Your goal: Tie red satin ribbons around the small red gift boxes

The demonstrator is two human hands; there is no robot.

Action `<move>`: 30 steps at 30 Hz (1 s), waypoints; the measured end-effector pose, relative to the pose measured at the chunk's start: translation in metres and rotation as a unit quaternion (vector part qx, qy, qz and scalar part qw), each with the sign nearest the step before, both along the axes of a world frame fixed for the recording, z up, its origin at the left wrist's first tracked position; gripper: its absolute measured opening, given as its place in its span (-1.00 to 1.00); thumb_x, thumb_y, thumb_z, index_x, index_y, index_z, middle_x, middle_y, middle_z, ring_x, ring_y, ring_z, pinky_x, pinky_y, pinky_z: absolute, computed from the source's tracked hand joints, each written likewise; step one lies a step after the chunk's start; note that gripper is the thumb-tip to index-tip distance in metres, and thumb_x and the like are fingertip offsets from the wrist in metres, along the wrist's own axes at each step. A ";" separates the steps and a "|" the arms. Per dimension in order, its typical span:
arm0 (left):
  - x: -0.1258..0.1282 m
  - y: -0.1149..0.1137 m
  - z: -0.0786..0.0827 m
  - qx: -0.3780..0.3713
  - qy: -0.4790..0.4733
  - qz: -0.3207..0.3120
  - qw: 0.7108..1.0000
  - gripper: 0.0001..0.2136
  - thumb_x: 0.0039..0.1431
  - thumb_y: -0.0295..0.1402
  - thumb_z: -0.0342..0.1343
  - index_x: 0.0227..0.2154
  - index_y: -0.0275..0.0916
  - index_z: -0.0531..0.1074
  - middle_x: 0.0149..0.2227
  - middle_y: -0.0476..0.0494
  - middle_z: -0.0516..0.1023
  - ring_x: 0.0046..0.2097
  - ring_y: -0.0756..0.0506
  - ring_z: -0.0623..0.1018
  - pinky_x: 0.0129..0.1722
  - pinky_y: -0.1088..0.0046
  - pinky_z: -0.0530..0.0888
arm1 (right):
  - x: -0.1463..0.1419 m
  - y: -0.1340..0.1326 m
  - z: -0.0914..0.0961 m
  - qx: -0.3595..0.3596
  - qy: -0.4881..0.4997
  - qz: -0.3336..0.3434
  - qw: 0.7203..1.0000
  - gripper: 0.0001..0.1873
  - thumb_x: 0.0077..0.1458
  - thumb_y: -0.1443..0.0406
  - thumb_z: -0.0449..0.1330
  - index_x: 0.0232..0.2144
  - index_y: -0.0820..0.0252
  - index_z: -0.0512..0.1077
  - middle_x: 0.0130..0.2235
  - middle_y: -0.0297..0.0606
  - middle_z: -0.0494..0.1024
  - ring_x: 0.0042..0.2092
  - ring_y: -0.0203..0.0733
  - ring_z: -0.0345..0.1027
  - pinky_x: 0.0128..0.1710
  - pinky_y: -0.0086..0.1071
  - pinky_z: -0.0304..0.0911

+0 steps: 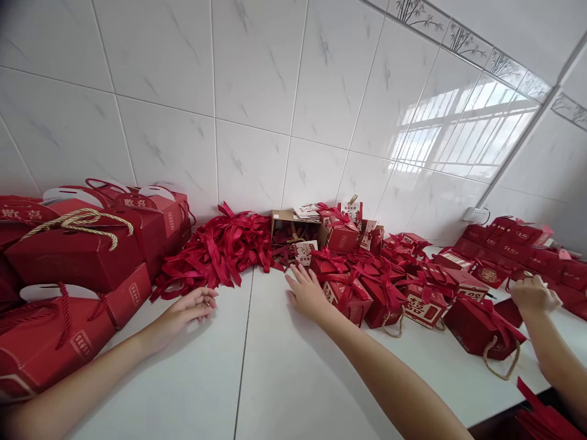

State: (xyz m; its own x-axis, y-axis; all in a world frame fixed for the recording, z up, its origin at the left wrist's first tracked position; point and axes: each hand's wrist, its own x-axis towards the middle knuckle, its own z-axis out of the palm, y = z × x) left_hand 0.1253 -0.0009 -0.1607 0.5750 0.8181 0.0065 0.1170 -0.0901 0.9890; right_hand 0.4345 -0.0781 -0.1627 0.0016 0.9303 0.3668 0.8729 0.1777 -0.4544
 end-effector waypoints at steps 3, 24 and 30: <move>0.001 -0.002 0.002 -0.002 0.006 0.009 1.000 -0.75 -0.04 -0.30 0.11 -0.24 -0.17 0.35 -0.33 -0.06 0.39 -0.30 -0.10 0.43 -0.31 0.41 0.29 | 0.004 0.024 -0.029 -0.003 0.090 -0.021 0.996 -0.38 0.14 0.13 -0.01 0.23 0.12 0.08 0.28 -0.19 0.08 0.30 -0.06 -0.14 0.24 -0.05 -0.12; 0.002 -0.006 0.006 0.008 0.007 0.008 1.000 -0.81 -0.02 -0.31 0.08 -0.31 -0.20 0.27 -0.32 -0.05 0.38 -0.31 -0.07 0.42 -0.32 0.41 0.32 | 0.097 0.018 -0.045 0.107 0.459 -0.185 0.862 -0.65 0.19 0.21 0.09 -0.01 0.24 0.30 0.01 -0.14 0.37 -0.05 -0.12 0.34 -0.09 -0.13 0.31; 0.002 -0.006 0.006 0.018 0.011 0.006 1.000 -0.83 -0.02 -0.32 0.06 -0.33 -0.19 0.26 -0.32 -0.05 0.37 -0.32 -0.07 0.41 -0.34 0.42 0.31 | 0.081 0.016 -0.040 0.080 0.360 -0.205 0.907 -0.63 0.19 0.20 0.10 0.01 0.23 0.30 0.05 -0.13 0.35 0.01 -0.08 0.30 -0.02 -0.05 0.25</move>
